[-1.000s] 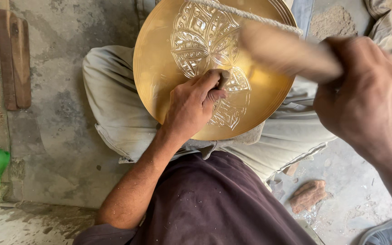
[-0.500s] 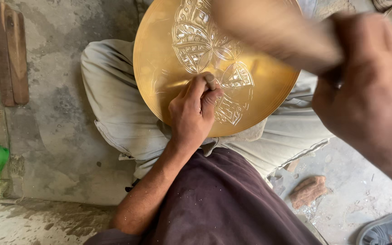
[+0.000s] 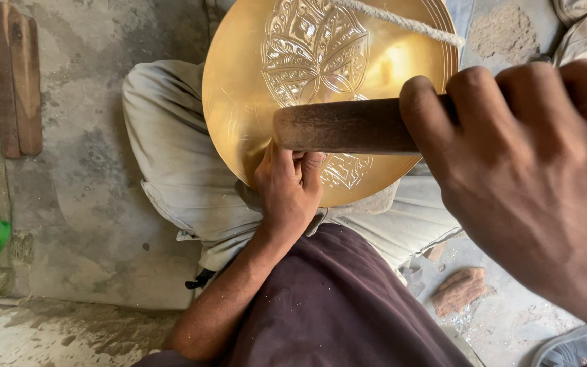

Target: The person sits on the floor with a brass plate on their lap and hammers a punch against the plate's surface with a wooden mallet to emboss a decorative floral pattern. Midway they set the plate aside and work a small tool against a stone block before resuming hammering the pattern.

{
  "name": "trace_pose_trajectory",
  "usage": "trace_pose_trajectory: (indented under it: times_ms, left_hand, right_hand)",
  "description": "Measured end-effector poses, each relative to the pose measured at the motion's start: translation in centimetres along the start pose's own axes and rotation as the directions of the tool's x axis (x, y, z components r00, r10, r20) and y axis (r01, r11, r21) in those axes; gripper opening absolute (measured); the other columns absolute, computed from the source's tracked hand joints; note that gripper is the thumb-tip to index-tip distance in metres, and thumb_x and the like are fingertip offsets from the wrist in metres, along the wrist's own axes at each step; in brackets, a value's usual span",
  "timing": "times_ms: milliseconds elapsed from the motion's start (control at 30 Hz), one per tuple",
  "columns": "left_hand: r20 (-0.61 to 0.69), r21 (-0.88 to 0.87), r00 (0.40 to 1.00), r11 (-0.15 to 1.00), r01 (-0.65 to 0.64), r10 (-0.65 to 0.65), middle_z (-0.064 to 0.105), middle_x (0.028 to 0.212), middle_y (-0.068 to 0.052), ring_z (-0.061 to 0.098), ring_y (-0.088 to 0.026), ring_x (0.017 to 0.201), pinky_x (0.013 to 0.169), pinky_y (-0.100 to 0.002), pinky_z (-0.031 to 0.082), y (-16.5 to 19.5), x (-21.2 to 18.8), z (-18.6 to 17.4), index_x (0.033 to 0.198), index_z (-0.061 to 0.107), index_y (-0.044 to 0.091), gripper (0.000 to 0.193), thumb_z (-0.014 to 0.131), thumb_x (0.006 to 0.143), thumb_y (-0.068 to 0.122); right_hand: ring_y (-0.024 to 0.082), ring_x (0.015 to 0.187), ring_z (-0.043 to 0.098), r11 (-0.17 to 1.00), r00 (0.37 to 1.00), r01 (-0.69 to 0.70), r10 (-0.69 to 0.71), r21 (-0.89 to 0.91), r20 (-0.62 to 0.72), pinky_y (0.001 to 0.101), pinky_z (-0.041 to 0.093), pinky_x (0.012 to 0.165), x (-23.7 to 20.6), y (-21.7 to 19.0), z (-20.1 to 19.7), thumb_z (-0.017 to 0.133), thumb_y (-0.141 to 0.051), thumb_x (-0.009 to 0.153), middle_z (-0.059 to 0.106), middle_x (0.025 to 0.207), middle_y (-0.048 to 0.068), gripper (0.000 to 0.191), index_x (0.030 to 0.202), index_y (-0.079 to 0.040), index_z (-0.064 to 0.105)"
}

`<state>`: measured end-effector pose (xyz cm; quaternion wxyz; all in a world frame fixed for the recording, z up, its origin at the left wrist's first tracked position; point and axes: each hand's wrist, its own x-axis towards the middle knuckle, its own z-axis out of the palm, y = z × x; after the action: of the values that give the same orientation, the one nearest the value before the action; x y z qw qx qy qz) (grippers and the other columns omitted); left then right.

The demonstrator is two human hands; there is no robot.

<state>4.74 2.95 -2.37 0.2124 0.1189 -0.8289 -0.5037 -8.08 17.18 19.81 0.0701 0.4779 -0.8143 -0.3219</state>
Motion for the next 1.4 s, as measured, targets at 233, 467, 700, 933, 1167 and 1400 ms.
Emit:
trace_pose_trajectory:
  times_ms: [233, 467, 700, 933, 1167, 1400]
  left_hand:
    - [0.066, 0.05, 0.995, 0.996, 0.07, -0.073, 0.053, 0.06, -0.007, 0.058, -0.029, 0.055, 0.058, -0.045, 0.043, -1.0, -0.6, 0.5, 0.081, 0.052, 0.002, 0.022, 0.068, 0.096, 0.004]
    - [0.137, 0.051, 0.983, 0.992, 0.115, -0.121, 0.057, 0.064, -0.008, 0.062, -0.029, 0.057, 0.059, -0.041, 0.051, -1.5, -1.6, 0.7, 0.08, 0.06, 0.0, 0.01, 0.066, 0.088, 0.002]
    - [0.195, 0.19, 0.978, 0.976, -0.105, 0.067, 0.066, 0.084, -0.015, 0.068, -0.037, 0.072, 0.065, -0.047, 0.054, -0.5, 1.3, 0.3, 0.098, 0.063, 0.002, 0.012, 0.069, 0.094, 0.012]
    - [0.518, -0.034, 0.831, 0.975, -0.219, 0.204, 0.071, 0.101, -0.009, 0.076, -0.024, 0.083, 0.065, -0.035, 0.062, 0.4, 6.1, -0.7, 0.119, 0.057, 0.005, 0.02, 0.064, 0.102, 0.014]
    - [0.806, -0.066, 0.506, 0.897, -0.438, 0.307, 0.075, 0.091, -0.004, 0.075, -0.015, 0.075, 0.05, -0.024, 0.058, 0.9, 9.7, 0.7, 0.125, 0.062, 0.01, 0.026, 0.063, 0.1, 0.004]
    - [0.885, -0.069, 0.321, 0.776, -0.626, 0.337, 0.07, 0.074, -0.007, 0.073, -0.015, 0.072, 0.083, -0.035, 0.057, 1.9, 11.7, 2.1, 0.118, 0.064, 0.008, 0.022, 0.066, 0.096, 0.006]
  right_hand:
    - [0.013, 0.092, 0.069, 0.986, 0.948, -0.072, 0.115, 0.154, -0.297, 0.0301, 0.048, 0.091, 0.0, 0.0, -0.2, 0.083, -0.024, 0.098, 0.073, 0.099, -0.006, 0.027, 0.123, -0.018, 0.073]
    - [0.019, 0.086, 0.067, 0.862, 0.938, -0.098, 0.246, 0.498, -0.242, 0.0348, 0.048, 0.084, 0.0, 0.0, 1.2, 0.077, -0.01, 0.093, 0.073, 0.098, 0.003, 0.029, 0.121, -0.011, 0.071]
    - [0.016, 0.081, 0.067, 0.896, 0.921, -0.189, 0.304, 0.402, -0.245, 0.0339, 0.049, 0.079, -1.7, -0.3, 4.5, 0.072, -0.017, 0.1, 0.073, 0.095, 0.002, 0.016, 0.115, -0.012, 0.07]
    - [0.03, 0.092, 0.07, 0.524, 0.867, -0.283, 0.498, 0.803, -0.02, 0.0415, 0.054, 0.081, -5.8, -1.4, 9.7, 0.063, 0.006, 0.099, 0.071, 0.111, 0.021, 0.031, 0.129, 0.002, 0.061]
    - [0.035, 0.089, 0.069, 0.393, 0.75, -0.468, 0.651, 0.791, 0.121, 0.0466, 0.057, 0.073, -10.8, -6.8, 13.6, 0.07, 0.0, 0.095, 0.068, 0.1, 0.023, 0.029, 0.122, 0.005, 0.061]
    - [0.028, 0.085, 0.069, 0.191, 0.664, -0.566, 0.682, 0.802, 0.306, 0.0428, 0.054, 0.073, -13.6, -10.4, 15.1, 0.077, -0.006, 0.091, 0.07, 0.098, 0.017, 0.036, 0.123, 0.0, 0.061]
